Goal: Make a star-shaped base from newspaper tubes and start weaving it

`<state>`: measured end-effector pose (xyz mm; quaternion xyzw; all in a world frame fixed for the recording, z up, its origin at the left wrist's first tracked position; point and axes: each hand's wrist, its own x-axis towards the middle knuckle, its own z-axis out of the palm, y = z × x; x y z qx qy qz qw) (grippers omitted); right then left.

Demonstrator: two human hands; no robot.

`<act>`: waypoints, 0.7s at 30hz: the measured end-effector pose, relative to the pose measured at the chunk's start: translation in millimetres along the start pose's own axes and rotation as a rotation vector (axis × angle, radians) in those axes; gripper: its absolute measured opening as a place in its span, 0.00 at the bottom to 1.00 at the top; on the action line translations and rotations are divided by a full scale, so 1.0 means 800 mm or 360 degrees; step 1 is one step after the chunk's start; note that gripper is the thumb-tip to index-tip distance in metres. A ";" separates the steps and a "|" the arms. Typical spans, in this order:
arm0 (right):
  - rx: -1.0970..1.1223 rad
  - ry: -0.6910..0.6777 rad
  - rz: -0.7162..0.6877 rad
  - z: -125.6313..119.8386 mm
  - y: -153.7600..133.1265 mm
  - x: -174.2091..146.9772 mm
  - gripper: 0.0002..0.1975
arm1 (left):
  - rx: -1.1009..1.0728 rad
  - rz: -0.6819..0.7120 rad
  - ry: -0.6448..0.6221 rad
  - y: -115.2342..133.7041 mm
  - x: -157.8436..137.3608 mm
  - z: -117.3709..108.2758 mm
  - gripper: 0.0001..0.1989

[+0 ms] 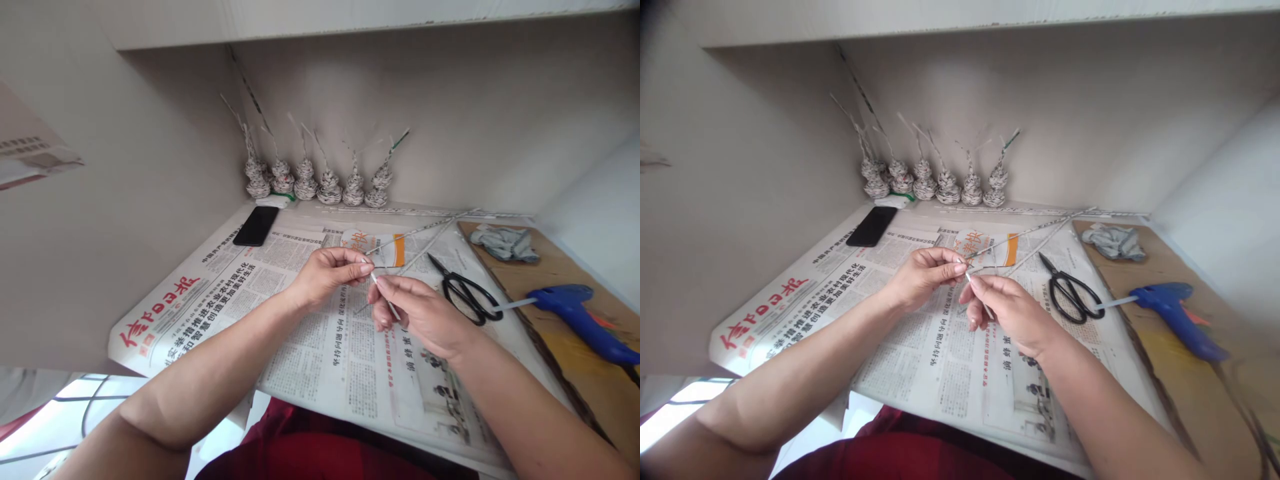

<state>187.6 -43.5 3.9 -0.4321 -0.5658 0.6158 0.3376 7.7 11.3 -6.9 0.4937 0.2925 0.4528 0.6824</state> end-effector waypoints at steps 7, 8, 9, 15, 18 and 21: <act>-0.0401 0.0318 -0.0220 0.002 0.003 0.000 0.18 | -0.0032 -0.0049 0.0022 0.001 -0.002 0.002 0.15; -0.0205 0.0172 -0.0107 0.001 0.004 0.001 0.19 | -0.0040 -0.0065 0.0017 0.001 -0.002 0.002 0.15; -0.0029 0.0043 -0.0007 0.001 0.004 0.001 0.20 | -0.0048 -0.0080 0.0013 0.000 -0.002 0.002 0.15; -0.0795 0.0384 -0.0385 0.000 0.002 -0.001 0.16 | -0.0072 -0.0123 0.0050 -0.002 -0.001 0.003 0.15; -0.0890 0.0408 -0.0414 0.002 0.004 -0.002 0.16 | -0.0050 -0.0115 0.0049 -0.002 -0.001 0.003 0.16; -0.0180 0.0103 -0.0126 0.002 0.007 0.002 0.18 | -0.0074 -0.0120 0.0051 -0.001 -0.002 0.003 0.16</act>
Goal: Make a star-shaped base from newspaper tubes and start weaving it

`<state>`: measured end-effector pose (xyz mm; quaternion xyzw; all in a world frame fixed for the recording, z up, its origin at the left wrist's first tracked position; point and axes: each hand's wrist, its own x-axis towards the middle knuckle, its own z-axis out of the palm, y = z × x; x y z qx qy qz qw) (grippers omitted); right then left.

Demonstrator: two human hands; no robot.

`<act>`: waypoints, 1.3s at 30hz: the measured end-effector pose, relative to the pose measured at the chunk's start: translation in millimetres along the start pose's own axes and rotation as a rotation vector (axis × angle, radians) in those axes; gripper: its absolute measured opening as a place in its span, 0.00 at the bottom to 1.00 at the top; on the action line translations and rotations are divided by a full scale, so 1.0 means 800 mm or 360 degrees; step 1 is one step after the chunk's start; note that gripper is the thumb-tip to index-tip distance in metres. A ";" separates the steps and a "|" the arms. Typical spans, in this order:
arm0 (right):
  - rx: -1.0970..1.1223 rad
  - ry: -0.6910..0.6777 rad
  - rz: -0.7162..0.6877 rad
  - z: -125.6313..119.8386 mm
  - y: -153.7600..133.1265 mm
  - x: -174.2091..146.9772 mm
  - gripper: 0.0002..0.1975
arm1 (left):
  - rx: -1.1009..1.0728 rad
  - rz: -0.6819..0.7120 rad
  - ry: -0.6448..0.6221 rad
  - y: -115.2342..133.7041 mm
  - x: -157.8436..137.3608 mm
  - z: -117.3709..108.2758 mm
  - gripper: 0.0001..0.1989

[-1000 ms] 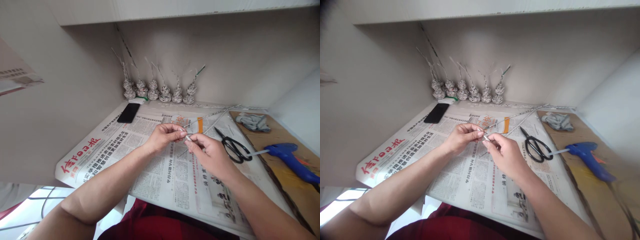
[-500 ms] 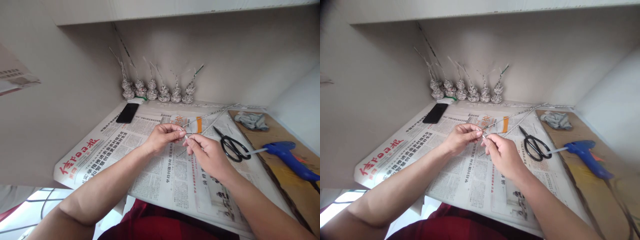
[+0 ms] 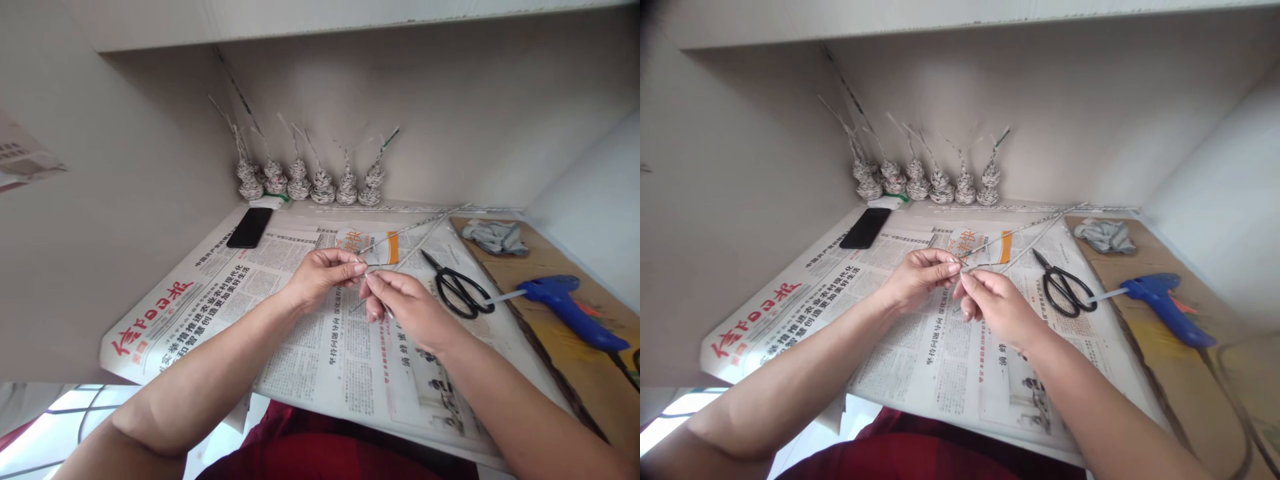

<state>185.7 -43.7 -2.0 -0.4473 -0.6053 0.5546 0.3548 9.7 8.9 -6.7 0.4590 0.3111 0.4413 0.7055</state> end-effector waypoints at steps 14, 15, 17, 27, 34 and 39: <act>0.0388 -0.0114 0.0150 0.000 -0.002 0.001 0.18 | -0.0031 -0.0038 -0.0040 0.000 0.000 -0.001 0.15; 0.0138 0.0012 0.0033 0.000 -0.003 0.000 0.17 | -0.0029 -0.0039 -0.0020 0.000 0.000 -0.001 0.15; -0.0382 0.0237 -0.0209 0.000 -0.005 -0.003 0.16 | -0.0016 -0.0033 0.0008 0.000 0.000 -0.002 0.15; 0.0386 -0.0109 0.0102 0.000 0.003 0.004 0.18 | -0.0017 -0.0077 -0.0023 0.000 -0.001 -0.002 0.16; 0.0786 -0.0231 0.0297 0.006 0.003 0.003 0.19 | -0.0039 -0.0105 -0.0015 -0.002 0.000 -0.002 0.16; -0.0305 0.0220 -0.0149 0.005 -0.003 -0.002 0.17 | -0.0040 -0.0088 0.0033 -0.001 0.002 -0.002 0.16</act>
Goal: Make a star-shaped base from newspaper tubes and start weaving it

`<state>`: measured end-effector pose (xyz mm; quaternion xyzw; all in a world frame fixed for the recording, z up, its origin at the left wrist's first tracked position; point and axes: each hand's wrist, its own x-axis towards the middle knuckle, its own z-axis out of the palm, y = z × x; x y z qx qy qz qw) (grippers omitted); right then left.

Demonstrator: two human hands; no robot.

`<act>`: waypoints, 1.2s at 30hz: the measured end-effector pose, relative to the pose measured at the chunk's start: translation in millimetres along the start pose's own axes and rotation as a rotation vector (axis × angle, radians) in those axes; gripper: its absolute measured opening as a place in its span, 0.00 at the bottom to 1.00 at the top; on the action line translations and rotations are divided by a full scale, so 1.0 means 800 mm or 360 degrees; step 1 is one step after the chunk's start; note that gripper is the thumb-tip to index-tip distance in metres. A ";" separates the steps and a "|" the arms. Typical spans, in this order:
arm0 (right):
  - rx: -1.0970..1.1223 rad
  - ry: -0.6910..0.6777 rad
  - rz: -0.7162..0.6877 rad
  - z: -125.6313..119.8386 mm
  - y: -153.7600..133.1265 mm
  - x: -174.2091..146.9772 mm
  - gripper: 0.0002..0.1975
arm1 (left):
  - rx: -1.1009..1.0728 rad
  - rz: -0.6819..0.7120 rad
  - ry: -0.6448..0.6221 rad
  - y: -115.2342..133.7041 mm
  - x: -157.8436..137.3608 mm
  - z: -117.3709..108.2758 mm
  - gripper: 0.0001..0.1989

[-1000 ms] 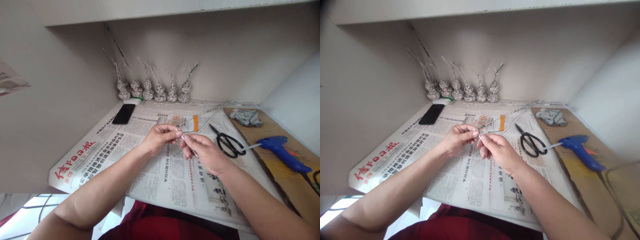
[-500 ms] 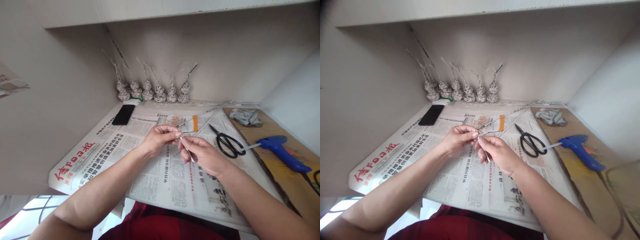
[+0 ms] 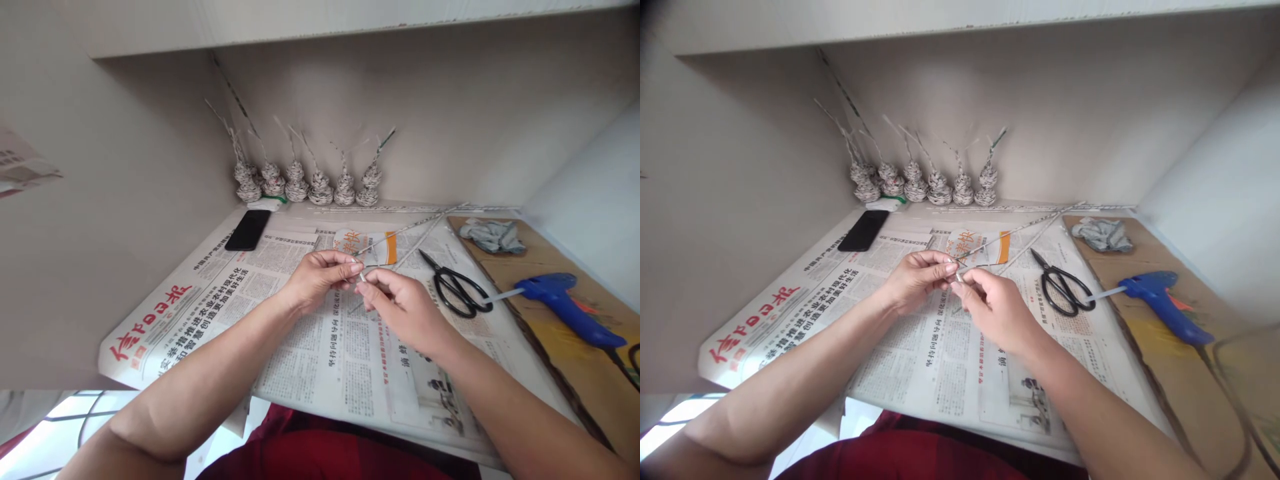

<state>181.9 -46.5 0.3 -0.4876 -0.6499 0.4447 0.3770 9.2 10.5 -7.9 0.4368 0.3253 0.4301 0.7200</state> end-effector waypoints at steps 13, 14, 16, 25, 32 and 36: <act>0.0465 -0.0165 0.0144 -0.002 0.004 0.005 0.17 | -0.0030 -0.0016 -0.0019 0.002 -0.001 0.000 0.17; 0.0510 -0.0176 0.0159 -0.001 0.003 0.004 0.17 | -0.0031 -0.0017 -0.0029 0.002 -0.002 -0.001 0.17; 0.0817 -0.0354 0.0303 0.001 0.004 0.003 0.18 | -0.0038 -0.0046 -0.0071 0.001 -0.002 -0.001 0.17; 0.0095 -0.0143 0.0226 -0.041 0.001 0.011 0.25 | 0.0283 0.0104 0.0071 0.014 0.003 -0.015 0.17; -0.0569 0.0634 0.0199 -0.135 -0.009 -0.017 0.18 | 0.1004 0.0188 0.0076 0.007 0.012 -0.030 0.16; -0.1193 0.0971 0.0478 -0.163 0.004 -0.061 0.14 | 0.1344 0.0256 0.0054 -0.008 0.015 -0.030 0.12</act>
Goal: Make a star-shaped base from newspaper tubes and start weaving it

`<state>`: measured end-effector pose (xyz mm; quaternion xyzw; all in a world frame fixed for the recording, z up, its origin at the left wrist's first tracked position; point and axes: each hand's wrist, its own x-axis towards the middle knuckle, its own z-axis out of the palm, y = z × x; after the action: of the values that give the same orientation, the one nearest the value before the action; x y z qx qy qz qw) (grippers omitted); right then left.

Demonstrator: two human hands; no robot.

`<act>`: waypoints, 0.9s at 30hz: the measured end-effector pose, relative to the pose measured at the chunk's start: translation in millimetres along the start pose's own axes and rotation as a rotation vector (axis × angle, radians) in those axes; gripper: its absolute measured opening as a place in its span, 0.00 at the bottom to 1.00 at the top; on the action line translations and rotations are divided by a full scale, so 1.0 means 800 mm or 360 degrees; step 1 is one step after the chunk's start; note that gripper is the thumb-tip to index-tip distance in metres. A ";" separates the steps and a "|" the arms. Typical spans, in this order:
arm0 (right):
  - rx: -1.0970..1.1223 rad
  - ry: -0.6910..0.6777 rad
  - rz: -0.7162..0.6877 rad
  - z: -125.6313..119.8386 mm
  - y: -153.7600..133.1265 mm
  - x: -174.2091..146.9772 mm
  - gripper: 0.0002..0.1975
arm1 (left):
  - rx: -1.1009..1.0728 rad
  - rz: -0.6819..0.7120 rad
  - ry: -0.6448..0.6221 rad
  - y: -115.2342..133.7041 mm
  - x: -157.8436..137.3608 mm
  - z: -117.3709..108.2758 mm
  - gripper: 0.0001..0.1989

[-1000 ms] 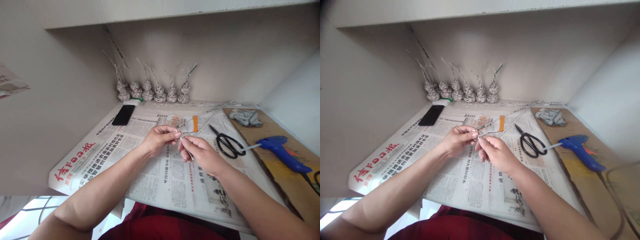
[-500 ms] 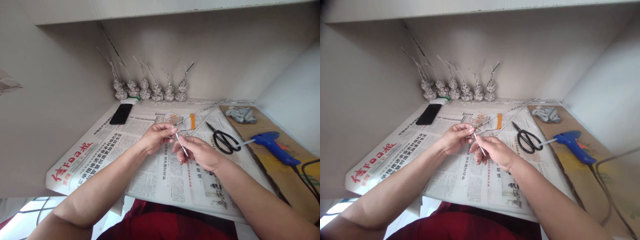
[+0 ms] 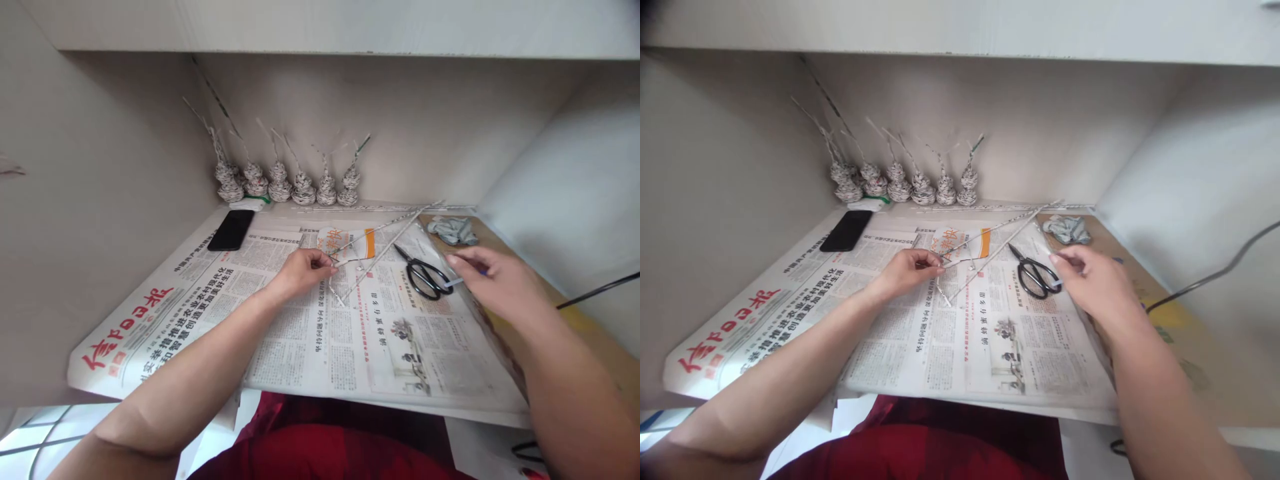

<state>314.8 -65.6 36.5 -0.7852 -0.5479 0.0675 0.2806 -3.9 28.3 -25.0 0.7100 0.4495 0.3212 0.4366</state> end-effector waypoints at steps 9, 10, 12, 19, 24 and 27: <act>-0.0014 -0.0132 -0.0259 0.029 -0.004 -0.027 0.14 | 0.0548 0.0178 0.0091 -0.004 0.000 0.015 0.03; -0.0027 -0.0084 -0.0257 0.029 0.000 -0.025 0.14 | 0.0542 0.0167 0.0094 -0.005 0.001 0.015 0.03; -0.0032 -0.0058 -0.0203 0.027 0.010 -0.024 0.13 | 0.0499 0.0138 0.0083 -0.006 0.001 0.014 0.04; 0.0218 -0.0408 -0.0449 0.050 -0.030 -0.045 0.10 | 0.0368 0.0129 0.0001 0.000 -0.003 0.013 0.05; 0.0118 -0.0519 -0.0963 0.102 -0.100 -0.034 0.06 | 0.0147 0.0021 -0.0070 -0.002 0.000 0.007 0.09; -0.0006 -0.0538 -0.1039 0.129 -0.113 -0.021 0.02 | 0.0143 0.0053 -0.0116 -0.006 0.002 0.005 0.08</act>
<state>190.8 -20.7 -6.6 -0.5472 -0.8084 0.1021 0.1915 -1.9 29.4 -30.7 0.7475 0.4354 0.2819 0.4151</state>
